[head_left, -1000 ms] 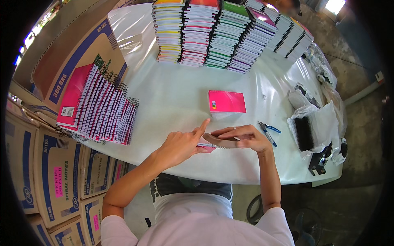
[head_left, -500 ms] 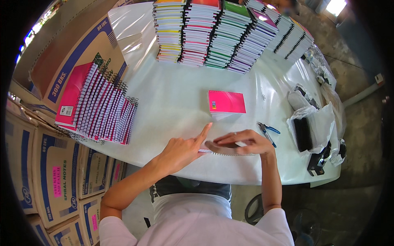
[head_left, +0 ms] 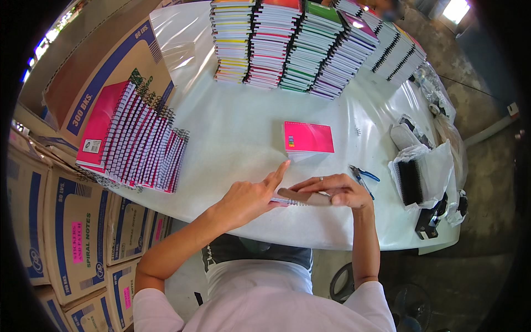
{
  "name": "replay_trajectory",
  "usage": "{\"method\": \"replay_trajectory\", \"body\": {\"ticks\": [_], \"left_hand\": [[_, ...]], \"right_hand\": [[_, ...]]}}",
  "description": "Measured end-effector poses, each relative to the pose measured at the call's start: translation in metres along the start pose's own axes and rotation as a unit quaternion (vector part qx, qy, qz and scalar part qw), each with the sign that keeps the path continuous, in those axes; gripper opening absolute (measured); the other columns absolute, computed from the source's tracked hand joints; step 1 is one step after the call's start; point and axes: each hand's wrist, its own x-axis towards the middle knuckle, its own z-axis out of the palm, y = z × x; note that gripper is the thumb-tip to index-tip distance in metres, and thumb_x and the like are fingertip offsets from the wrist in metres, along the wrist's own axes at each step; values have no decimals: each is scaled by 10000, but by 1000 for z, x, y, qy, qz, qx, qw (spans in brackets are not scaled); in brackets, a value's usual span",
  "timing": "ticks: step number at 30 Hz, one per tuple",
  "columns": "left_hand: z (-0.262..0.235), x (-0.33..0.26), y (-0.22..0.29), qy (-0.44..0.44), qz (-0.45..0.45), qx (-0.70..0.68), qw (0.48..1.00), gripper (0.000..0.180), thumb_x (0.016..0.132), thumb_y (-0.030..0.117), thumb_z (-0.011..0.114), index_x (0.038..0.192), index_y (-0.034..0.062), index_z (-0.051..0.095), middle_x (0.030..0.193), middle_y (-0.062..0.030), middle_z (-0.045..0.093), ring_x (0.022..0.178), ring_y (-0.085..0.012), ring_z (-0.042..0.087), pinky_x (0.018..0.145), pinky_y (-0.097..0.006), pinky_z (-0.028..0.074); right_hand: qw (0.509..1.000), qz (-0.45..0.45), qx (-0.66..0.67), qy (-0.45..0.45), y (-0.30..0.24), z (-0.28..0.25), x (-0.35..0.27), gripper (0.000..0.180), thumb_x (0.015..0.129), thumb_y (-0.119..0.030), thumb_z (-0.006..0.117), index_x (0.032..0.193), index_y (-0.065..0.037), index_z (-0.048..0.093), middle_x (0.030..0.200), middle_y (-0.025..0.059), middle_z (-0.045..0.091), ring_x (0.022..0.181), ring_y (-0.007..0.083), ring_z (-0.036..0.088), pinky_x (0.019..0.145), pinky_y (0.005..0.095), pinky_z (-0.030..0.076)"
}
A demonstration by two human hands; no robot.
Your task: The person threads a metal spiral coil through the punched holes of small notebooks and uses pliers to crimp the ends of the coil.
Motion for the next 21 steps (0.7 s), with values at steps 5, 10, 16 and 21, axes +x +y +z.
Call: {"method": "replay_trajectory", "body": {"ticks": [5,10,16,21], "left_hand": [[-4,0,2,-39,-4,-19,999,1047,870,335,721,1562,71,-19,995,-179,692,672,-377,667,587,-462,546],[-1,-4,4,-21,6,-21,1000,1059,868,324,726,1556,52,-32,1010,-208,683,693,-393,668,602,-471,545],[-1,1,1,-23,-4,-37,999,1063,868,321,729,1555,63,-39,974,-199,691,713,-404,669,601,-473,543],[-11,8,10,-84,-60,-14,995,952,895,388,689,1549,58,81,892,-180,699,719,-418,664,618,-484,540]], "right_hand": [[955,147,-237,95,8,3,2,540,814,-329,737,1224,16,670,1276,186,638,1185,316,590,1042,399,413],[985,80,-150,6,8,1,-2,529,828,-315,734,1245,3,660,1300,167,625,1186,309,590,1038,399,419],[986,78,-149,8,-4,11,9,576,809,-349,701,1231,41,656,1292,203,619,1213,332,574,1042,404,411],[999,22,-36,21,-1,-3,0,543,790,-295,763,1234,0,665,1306,163,616,1171,312,585,1011,372,431]]}}
